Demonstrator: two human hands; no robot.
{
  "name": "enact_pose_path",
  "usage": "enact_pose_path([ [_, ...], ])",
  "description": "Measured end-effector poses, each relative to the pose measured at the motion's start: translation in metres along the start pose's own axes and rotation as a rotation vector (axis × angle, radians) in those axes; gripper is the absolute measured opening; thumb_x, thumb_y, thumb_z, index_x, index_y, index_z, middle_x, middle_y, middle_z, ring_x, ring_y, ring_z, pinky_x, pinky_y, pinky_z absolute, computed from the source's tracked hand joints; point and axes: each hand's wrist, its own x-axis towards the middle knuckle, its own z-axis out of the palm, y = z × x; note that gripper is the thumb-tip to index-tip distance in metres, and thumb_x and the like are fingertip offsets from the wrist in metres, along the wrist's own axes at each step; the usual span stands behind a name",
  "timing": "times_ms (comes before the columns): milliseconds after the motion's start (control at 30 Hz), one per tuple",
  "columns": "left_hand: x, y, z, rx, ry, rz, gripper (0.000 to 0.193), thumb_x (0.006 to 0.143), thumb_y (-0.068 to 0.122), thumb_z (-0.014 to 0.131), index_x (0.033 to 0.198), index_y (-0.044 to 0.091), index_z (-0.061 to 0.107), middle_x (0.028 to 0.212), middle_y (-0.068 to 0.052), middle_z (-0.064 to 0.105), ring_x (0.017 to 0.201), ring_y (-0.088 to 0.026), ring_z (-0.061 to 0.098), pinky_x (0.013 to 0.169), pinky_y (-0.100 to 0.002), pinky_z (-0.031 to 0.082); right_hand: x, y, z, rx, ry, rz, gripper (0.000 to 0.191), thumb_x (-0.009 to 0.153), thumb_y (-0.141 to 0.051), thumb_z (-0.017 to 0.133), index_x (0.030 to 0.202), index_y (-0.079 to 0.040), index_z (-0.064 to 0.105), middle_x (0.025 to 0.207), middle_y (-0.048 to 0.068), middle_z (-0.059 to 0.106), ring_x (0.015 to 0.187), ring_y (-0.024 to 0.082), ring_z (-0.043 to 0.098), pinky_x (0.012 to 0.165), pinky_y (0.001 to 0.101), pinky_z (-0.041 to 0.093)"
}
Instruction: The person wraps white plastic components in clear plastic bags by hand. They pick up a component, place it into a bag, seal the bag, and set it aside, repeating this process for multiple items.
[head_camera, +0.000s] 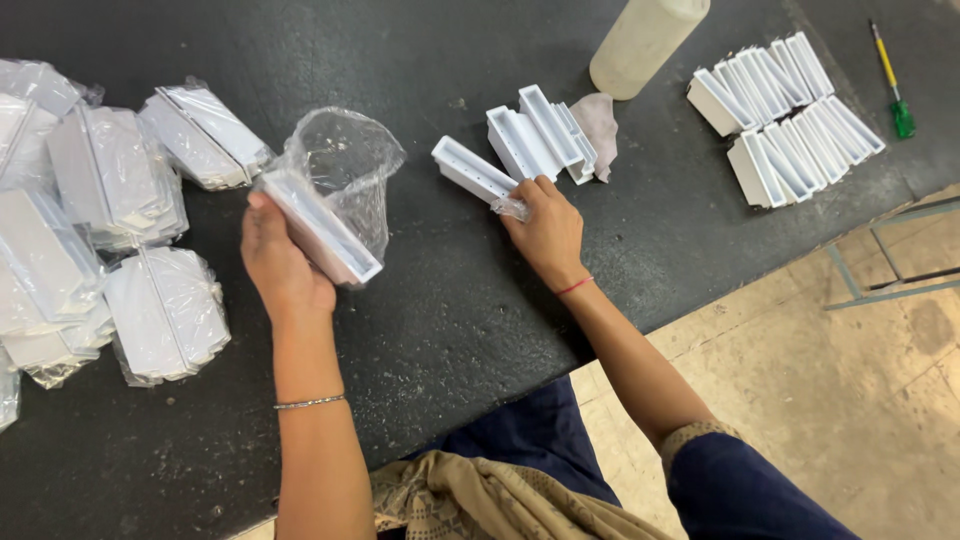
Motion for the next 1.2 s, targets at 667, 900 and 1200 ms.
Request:
enact_pose_path([
  [667,-0.011,-0.019,0.019,0.12,-0.044,0.011,0.042,0.107,0.04,0.054,0.119,0.001,0.064,0.111,-0.005,0.067,0.104,-0.012,0.061,0.096,-0.029,0.05,0.001,-0.102,-0.069,0.621,0.015,-0.217,0.01,0.101,-0.006,0.076,0.11,-0.001,0.076,0.101,0.005,0.072,0.089,0.012,0.065,0.079,0.0267,0.051],
  [900,-0.031,-0.002,0.044,0.159,-0.17,0.008,0.031,0.108,0.029,0.056,0.11,0.001,0.069,0.102,-0.004,0.07,0.092,-0.009,0.063,0.084,-0.026,0.052,0.022,-0.124,-0.041,0.653,-0.483,0.173,0.03,0.091,-0.017,0.076,0.118,-0.005,0.075,0.092,0.007,0.076,0.074,0.009,0.065,0.063,0.0267,0.056],
  [1200,-0.037,0.005,0.049,0.037,-0.216,-0.005,0.022,0.105,0.02,0.051,0.105,0.002,0.064,0.103,-0.008,0.076,0.094,-0.013,0.071,0.087,-0.029,0.058,0.008,-0.109,0.001,0.811,-0.323,0.034,0.056,0.083,-0.023,0.088,0.129,0.0,0.066,0.115,0.008,0.075,0.105,0.013,0.071,0.09,0.0281,0.058],
])
